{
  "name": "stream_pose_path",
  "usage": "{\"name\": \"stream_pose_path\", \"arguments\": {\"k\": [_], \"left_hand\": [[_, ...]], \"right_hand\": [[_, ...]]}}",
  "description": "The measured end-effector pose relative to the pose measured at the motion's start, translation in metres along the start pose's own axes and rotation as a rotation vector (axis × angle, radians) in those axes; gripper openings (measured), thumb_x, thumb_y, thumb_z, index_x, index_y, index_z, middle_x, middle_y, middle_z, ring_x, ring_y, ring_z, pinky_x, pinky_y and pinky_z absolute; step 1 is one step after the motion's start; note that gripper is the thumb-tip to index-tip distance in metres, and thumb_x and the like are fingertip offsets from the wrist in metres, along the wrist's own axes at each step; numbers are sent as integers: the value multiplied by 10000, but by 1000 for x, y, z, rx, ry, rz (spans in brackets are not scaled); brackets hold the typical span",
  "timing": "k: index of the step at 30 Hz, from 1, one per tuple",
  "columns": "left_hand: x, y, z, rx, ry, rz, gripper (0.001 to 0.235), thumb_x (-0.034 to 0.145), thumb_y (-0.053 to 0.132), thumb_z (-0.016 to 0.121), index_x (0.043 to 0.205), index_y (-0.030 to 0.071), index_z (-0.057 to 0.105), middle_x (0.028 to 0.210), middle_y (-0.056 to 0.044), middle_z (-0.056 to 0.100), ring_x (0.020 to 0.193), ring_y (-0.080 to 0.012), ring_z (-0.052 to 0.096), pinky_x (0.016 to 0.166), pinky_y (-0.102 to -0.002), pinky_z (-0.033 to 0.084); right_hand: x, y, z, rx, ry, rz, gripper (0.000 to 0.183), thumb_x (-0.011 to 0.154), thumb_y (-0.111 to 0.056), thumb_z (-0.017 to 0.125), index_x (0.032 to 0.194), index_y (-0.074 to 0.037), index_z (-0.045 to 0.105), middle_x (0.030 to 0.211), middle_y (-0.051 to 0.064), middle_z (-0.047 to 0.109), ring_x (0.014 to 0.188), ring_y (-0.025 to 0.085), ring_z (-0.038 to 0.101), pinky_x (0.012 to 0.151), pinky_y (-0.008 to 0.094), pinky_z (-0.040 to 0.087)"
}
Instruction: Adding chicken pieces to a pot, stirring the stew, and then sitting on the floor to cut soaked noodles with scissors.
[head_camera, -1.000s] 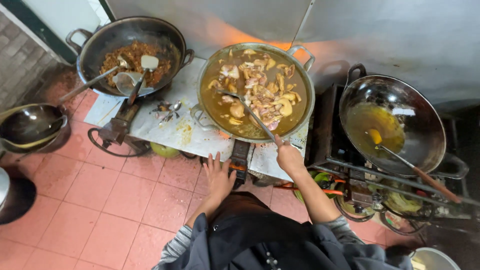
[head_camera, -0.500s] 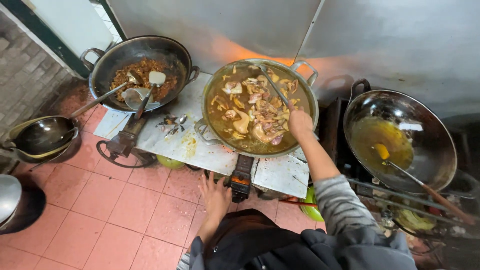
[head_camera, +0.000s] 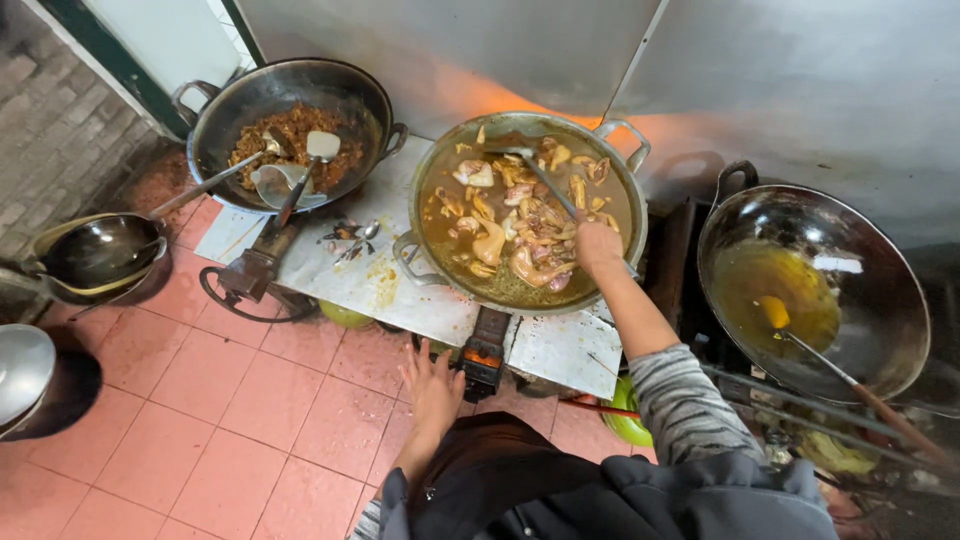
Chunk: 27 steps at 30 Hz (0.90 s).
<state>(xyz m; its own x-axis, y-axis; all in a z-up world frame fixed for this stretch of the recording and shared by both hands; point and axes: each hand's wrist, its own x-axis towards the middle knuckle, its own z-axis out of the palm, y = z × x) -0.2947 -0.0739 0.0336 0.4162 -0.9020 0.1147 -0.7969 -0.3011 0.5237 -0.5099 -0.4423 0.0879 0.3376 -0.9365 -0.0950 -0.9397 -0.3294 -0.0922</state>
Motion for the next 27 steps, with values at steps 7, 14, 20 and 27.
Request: {"name": "stream_pose_path", "arguments": {"k": [7,14,20,27], "left_hand": [[-4,-4,1,-2,12,-15,527,797,268,776,1287,118,655,1567,-215,359,1512,-477,173,1163,-699,189],[-6,-8,-2,-36,-20,43,528,804,275,771,1297,124,657,1582,-213,354,1513,-487,179,1158,-696,201],[-5,-18,-3,-24,-13,75,532,802,287,767,1299,125,663,1581,-207,351,1509,-479,193,1165,-701,187],[5,-9,-9,-16,-112,124,547,807,287,770,1315,125,649,1590,-195,345,1511,-463,187,1172,-695,184]], "right_hand": [[4,-25,-1,126,-24,77,565,1091,-107,439,1634,-221,335,1247,302,660,1081,437,694,875,529,560],[-43,-28,-9,26,43,-29,737,883,-7,558,1582,-154,374,1161,312,680,954,421,721,815,512,575],[-184,12,-34,295,113,37,665,921,-111,614,1549,-238,438,1067,297,685,927,474,682,807,547,535],[-287,47,-26,542,107,0,626,943,-189,635,1531,-320,463,1127,260,690,994,451,667,835,524,534]]}}
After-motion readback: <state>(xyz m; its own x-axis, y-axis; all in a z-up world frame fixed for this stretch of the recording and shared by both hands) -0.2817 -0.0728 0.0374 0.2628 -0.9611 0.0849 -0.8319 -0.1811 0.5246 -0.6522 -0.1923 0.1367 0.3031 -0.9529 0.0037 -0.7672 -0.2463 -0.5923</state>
